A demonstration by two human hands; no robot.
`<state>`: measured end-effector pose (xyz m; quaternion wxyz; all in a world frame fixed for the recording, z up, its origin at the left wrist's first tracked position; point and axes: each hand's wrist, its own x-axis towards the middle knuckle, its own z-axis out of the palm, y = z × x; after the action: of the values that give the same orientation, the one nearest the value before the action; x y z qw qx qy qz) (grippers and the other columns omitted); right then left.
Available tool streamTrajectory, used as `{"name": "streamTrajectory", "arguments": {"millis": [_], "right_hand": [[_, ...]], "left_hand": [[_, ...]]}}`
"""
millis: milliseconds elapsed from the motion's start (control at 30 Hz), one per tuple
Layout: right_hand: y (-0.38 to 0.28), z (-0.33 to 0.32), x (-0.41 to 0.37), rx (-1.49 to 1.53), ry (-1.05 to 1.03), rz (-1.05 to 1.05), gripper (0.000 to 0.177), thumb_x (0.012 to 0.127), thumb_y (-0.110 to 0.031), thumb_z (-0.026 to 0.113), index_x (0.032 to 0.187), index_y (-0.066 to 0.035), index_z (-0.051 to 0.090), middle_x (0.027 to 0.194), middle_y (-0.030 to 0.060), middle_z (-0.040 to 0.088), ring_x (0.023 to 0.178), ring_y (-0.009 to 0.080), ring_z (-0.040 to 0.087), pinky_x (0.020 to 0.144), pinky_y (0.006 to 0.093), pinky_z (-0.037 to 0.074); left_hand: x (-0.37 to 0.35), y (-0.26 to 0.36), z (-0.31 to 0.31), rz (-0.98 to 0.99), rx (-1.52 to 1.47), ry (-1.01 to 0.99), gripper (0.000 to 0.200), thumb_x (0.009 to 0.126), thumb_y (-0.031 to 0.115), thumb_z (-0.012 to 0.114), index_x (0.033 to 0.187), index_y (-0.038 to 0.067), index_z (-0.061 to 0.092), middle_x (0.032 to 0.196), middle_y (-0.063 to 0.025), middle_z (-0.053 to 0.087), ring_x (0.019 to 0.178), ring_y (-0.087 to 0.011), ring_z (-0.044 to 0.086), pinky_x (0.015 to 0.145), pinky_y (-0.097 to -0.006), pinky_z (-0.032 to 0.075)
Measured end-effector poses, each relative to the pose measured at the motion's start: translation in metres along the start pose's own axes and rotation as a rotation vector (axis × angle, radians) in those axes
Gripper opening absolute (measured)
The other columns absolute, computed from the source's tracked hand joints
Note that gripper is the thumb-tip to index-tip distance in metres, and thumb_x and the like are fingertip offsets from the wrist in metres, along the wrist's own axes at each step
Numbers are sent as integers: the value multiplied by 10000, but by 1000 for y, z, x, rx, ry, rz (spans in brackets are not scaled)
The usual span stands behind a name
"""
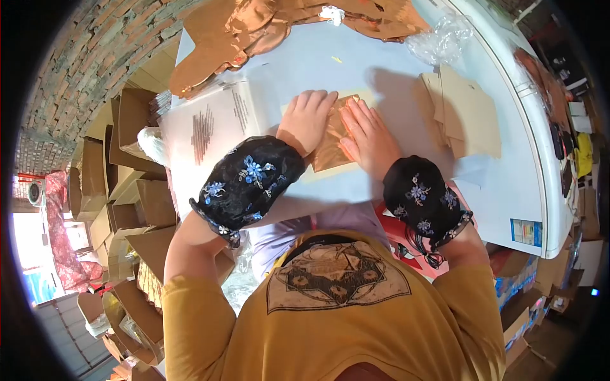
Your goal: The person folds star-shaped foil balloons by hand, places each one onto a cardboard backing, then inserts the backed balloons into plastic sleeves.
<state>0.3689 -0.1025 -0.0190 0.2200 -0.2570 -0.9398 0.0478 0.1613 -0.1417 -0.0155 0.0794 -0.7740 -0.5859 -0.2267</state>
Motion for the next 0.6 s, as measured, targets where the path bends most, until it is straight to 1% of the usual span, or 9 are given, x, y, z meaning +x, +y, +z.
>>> {"name": "streamTrajectory", "arguments": {"millis": [33, 133, 233, 333, 433, 533, 567, 600], "right_hand": [[1, 0, 0, 3, -4, -11, 571, 926, -261, 627, 1383, 38, 463, 1492, 243, 396, 1423, 383, 332, 1156, 495, 295], [0, -3, -9, 24, -19, -43, 576, 916, -260, 637, 1381, 34, 466, 1493, 241, 395, 1424, 381, 331, 1161, 489, 289], [-2, -11, -19, 38, -46, -68, 588, 906, -257, 645, 1388, 27, 465, 1496, 234, 394, 1425, 377, 331, 1166, 480, 284], [-7, -21, -32, 42, -99, -83, 611, 905, -260, 640, 1414, 17, 446, 1503, 222, 392, 1429, 372, 328, 1167, 475, 282], [-9, -27, -41, 46, -130, -113, 633, 910, -274, 629, 1439, 7, 426, 1509, 212, 392, 1433, 369, 325, 1166, 473, 281], [-10, -31, -45, 36, -170, -145, 645, 915, -295, 621, 1450, 3, 416, 1513, 206, 392, 1433, 368, 326, 1166, 470, 280], [-9, -31, -46, 32, -180, -148, 647, 916, -303, 621, 1449, 3, 417, 1513, 206, 392, 1432, 368, 328, 1166, 468, 280], [-8, -31, -47, 27, -190, -152, 649, 916, -311, 620, 1447, 3, 418, 1513, 206, 393, 1431, 367, 330, 1166, 467, 279]], "left_hand": [[1, 2, 0, 25, 24, 73, 510, 876, 139, 542, 1381, 96, 494, 1187, -83, 556, 1150, -278, 515, 974, -414, 418], [0, 12, -3, -122, 58, -131, 623, 848, 122, 601, 1450, 122, 441, 1310, -107, 510, 1225, -310, 481, 1027, -421, 401], [13, 27, -28, -261, 5, -354, 649, 827, 137, 624, 1451, 133, 447, 1316, -125, 513, 1240, -346, 463, 1028, -422, 389], [11, 22, -21, -239, -58, -380, 676, 798, 176, 677, 1436, 120, 459, 1216, -144, 586, 1152, -350, 538, 963, -417, 436], [24, 15, -29, -399, -455, -705, 624, 755, 217, 744, 1327, 64, 548, 1055, -161, 650, 1003, -330, 612, 864, -407, 477], [42, 2, -28, -157, -350, -850, 533, 735, 258, 794, 1174, 6, 625, 959, -163, 673, 885, -296, 635, 785, -382, 494], [45, 1, -28, -62, -310, -866, 450, 759, 298, 809, 1076, 9, 673, 987, -143, 687, 896, -247, 622, 781, -377, 483], [45, 0, -27, -143, -378, -896, 428, 767, 281, 813, 1073, 14, 677, 993, -126, 690, 891, -227, 622, 774, -369, 484]]}}
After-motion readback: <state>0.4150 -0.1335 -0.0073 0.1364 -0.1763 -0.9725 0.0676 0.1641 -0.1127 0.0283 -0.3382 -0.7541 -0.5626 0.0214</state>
